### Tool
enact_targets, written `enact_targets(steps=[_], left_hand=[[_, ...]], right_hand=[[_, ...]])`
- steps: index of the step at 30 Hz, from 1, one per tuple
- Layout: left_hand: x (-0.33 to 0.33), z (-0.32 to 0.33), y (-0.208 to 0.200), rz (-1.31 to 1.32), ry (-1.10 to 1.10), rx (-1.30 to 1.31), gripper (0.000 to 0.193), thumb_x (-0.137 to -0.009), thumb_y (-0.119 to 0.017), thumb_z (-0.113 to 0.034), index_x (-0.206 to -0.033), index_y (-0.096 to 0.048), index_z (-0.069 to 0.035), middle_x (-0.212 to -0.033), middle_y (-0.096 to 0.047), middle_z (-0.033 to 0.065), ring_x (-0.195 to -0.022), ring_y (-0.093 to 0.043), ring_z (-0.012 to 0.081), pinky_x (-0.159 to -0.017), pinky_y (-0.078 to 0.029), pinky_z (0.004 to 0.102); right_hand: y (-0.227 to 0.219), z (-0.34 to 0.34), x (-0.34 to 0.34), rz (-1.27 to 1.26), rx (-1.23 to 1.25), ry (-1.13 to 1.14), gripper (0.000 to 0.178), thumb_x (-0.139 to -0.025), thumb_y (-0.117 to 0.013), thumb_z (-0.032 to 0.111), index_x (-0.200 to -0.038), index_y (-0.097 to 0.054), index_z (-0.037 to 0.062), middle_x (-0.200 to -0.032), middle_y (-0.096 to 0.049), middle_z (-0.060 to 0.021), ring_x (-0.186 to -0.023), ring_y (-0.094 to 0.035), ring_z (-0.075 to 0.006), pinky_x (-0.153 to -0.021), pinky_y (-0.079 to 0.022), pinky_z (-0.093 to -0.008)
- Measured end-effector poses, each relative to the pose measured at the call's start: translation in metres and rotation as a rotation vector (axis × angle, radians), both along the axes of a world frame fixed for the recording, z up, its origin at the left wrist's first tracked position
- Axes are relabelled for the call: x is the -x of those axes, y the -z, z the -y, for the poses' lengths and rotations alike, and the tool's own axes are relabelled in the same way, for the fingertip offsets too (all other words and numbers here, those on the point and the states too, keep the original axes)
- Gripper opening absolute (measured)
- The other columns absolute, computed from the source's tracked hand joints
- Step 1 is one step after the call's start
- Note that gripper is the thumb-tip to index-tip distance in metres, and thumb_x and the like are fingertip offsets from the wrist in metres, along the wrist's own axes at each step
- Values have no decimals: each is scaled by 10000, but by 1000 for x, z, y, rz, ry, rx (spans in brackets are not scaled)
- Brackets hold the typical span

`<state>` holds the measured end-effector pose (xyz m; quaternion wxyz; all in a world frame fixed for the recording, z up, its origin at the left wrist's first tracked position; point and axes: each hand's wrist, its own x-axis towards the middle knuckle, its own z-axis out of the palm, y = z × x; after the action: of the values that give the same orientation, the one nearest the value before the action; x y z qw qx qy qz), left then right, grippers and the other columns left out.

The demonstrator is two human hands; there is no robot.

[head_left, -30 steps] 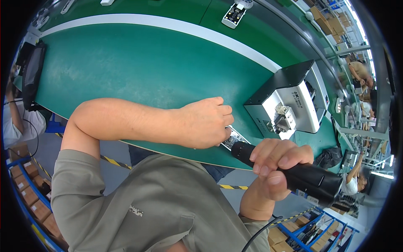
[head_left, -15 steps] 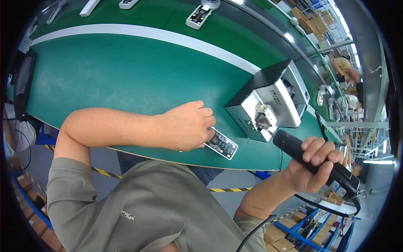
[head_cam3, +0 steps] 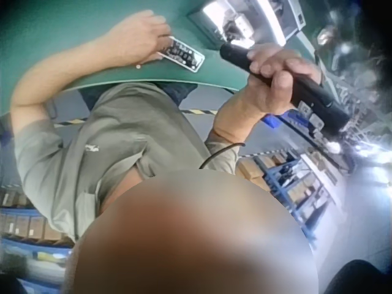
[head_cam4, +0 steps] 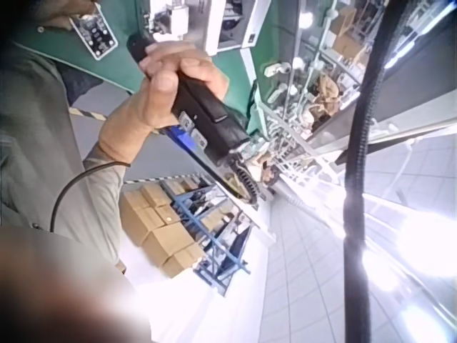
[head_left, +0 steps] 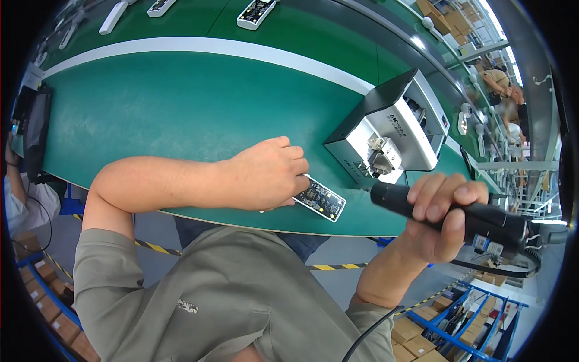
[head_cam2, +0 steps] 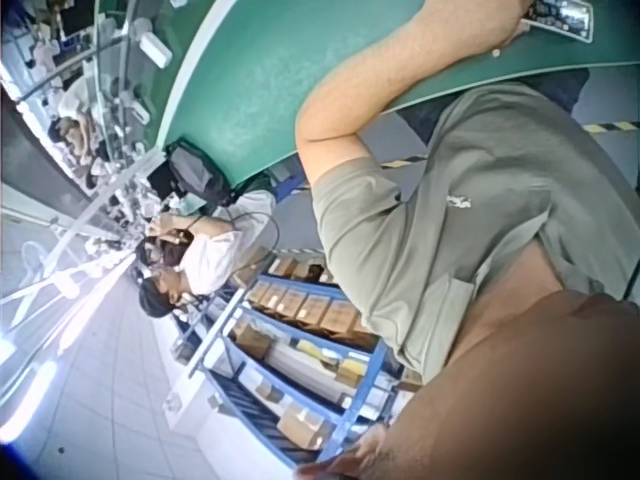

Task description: Assemble electronic components onto circuit boards using an electric screwdriver on an assembly line.

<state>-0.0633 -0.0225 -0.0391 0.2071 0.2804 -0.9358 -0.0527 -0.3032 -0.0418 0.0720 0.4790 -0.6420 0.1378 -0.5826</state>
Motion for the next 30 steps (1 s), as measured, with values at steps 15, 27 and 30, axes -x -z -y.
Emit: enact_targets(steps=[15,27,30], left_hand=[[-1,0,-7,41,2,-10,238,-763,-698,-296,-871,-662,-87,-856,-592,45,-829,-517,195,-778,-390,315],[-2,-6,-3,43,-41,-9,195,-742,-692,-299,-805,-661,-117,-802,-602,46,-790,-535,201,-761,-399,328],[6,-2,1,48,5,-57,234,-727,-688,-296,-839,-597,-111,-872,-581,48,-831,-526,218,-764,-405,338]], right_hand=[[32,-48,20,26,-138,45,299,-776,-687,99,-1016,-510,65,-640,-562,-54,-525,-564,-171,-565,-486,-285],[35,-56,5,-43,-143,20,252,-801,-699,128,-918,-480,87,-620,-533,-29,-499,-502,-135,-561,-465,-281],[36,-62,7,-46,-157,70,267,-805,-704,142,-920,-469,85,-614,-514,-28,-494,-493,-142,-553,-454,-272]])
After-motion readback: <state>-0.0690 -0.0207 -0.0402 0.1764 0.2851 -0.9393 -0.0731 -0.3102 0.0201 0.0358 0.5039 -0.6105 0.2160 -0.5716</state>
